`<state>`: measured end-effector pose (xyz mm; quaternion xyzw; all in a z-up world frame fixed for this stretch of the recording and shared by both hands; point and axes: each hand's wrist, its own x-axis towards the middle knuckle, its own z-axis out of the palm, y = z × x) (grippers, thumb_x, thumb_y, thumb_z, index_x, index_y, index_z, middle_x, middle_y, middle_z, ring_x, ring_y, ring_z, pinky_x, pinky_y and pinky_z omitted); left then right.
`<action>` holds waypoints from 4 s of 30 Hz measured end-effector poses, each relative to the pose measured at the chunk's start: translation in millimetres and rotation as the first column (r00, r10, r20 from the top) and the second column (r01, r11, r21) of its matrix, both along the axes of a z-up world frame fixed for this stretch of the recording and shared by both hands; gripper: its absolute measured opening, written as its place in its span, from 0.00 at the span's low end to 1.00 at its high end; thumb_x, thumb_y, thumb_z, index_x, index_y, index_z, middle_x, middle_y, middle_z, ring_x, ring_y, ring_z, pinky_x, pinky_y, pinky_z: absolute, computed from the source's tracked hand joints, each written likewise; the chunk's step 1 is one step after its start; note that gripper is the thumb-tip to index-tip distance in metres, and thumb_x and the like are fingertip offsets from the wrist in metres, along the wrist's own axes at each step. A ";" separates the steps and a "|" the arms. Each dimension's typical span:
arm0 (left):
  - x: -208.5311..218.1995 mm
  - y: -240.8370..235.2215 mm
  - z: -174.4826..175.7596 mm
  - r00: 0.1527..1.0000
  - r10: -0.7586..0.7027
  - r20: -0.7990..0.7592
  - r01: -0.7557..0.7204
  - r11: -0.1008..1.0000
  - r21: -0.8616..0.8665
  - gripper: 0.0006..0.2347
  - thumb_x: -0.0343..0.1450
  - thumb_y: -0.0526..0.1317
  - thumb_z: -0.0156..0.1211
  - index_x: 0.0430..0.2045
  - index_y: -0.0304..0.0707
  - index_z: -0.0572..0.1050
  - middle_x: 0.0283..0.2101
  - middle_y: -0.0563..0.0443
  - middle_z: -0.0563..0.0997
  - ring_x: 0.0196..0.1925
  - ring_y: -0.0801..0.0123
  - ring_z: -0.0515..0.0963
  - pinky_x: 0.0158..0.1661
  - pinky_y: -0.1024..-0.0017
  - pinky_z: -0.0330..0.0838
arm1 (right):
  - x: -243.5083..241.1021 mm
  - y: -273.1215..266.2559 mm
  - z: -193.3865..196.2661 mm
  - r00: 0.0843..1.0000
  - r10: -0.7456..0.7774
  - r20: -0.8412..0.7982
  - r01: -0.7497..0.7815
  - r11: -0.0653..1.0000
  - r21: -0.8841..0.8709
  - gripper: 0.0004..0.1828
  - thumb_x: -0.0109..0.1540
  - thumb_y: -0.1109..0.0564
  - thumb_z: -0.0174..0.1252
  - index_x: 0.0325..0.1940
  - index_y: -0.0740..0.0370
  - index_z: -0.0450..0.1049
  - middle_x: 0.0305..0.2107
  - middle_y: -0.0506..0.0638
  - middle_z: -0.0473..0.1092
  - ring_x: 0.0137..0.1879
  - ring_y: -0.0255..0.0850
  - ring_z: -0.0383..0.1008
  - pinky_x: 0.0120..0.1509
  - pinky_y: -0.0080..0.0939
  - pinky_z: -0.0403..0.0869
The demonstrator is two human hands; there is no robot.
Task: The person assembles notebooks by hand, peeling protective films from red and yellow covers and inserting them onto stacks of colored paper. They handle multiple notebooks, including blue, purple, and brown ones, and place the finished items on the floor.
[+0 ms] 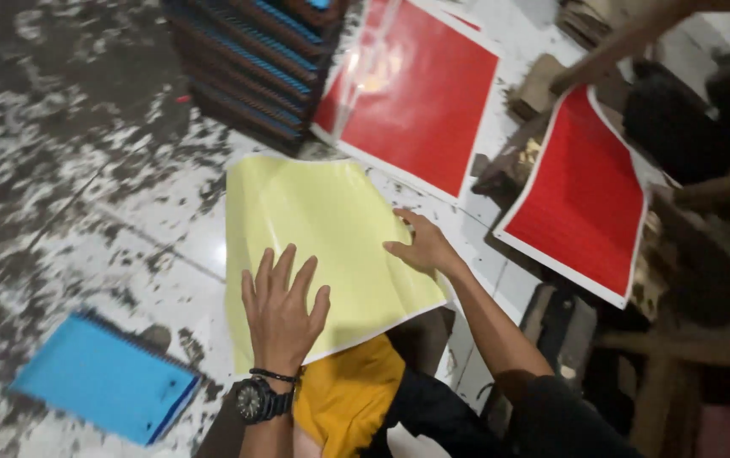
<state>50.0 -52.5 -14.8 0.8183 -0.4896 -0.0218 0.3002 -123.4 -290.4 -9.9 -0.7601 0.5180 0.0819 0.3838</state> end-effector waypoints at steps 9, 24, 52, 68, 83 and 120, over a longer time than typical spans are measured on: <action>8.3 -116.5 -67.6 0.948 -0.313 0.054 0.295 0.931 0.217 0.10 0.62 0.42 0.66 0.36 0.54 0.81 0.37 0.57 0.80 0.49 0.62 0.80 0.60 0.55 0.68 | -71.1 -173.1 -177.3 0.817 -0.572 0.078 0.545 0.720 -0.430 0.40 0.59 0.35 0.68 0.65 0.62 0.70 0.55 0.64 0.70 0.62 0.62 0.72 0.64 0.62 0.72; 36.4 -288.9 -174.8 0.972 -0.200 -0.123 0.234 0.861 0.452 0.16 0.68 0.45 0.59 0.51 0.53 0.74 0.49 0.53 0.78 0.52 0.52 0.79 0.47 0.50 0.76 | -12.2 -156.4 -142.0 0.588 -0.808 0.019 0.780 0.561 -0.278 0.55 0.48 0.27 0.73 0.71 0.53 0.60 0.59 0.54 0.55 0.69 0.55 0.51 0.71 0.64 0.52; 54.2 -330.5 -67.3 0.084 -0.016 -0.996 -0.430 0.901 -0.050 0.31 0.63 0.30 0.67 0.63 0.46 0.65 0.53 0.35 0.77 0.46 0.57 0.82 0.39 0.60 0.88 | -41.0 -135.8 -0.3 -0.254 -0.941 0.224 0.449 0.091 0.889 0.25 0.51 0.52 0.77 0.46 0.62 0.75 0.37 0.54 0.77 0.41 0.45 0.80 0.48 0.46 0.83; 39.7 -216.3 31.6 0.496 -0.243 -0.833 0.070 0.968 -0.241 0.11 0.73 0.40 0.60 0.46 0.35 0.80 0.33 0.39 0.81 0.35 0.62 0.83 0.31 0.67 0.77 | -119.1 -79.2 -42.0 0.081 -0.959 0.270 0.374 0.280 0.884 0.17 0.63 0.52 0.61 0.53 0.63 0.76 0.46 0.59 0.77 0.49 0.50 0.82 0.55 0.51 0.81; 58.4 99.7 24.9 0.406 0.226 -0.886 -0.592 0.803 -0.067 0.21 0.72 0.38 0.64 0.59 0.35 0.65 0.30 0.46 0.74 0.28 0.69 0.74 0.28 0.74 0.72 | -45.8 113.8 19.0 0.671 -0.712 0.209 0.317 0.530 0.787 0.11 0.62 0.58 0.67 0.38 0.67 0.73 0.21 0.52 0.72 0.28 0.40 0.78 0.37 0.38 0.74; -35.5 60.3 -5.3 0.577 0.013 -0.816 -0.253 0.953 -0.164 0.11 0.75 0.50 0.55 0.42 0.54 0.84 0.09 0.57 0.67 0.12 0.79 0.66 0.18 0.83 0.64 | 0.9 101.0 13.1 0.434 -0.779 0.453 0.526 0.627 0.574 0.23 0.62 0.54 0.68 0.57 0.68 0.72 0.41 0.55 0.72 0.48 0.46 0.79 0.52 0.52 0.83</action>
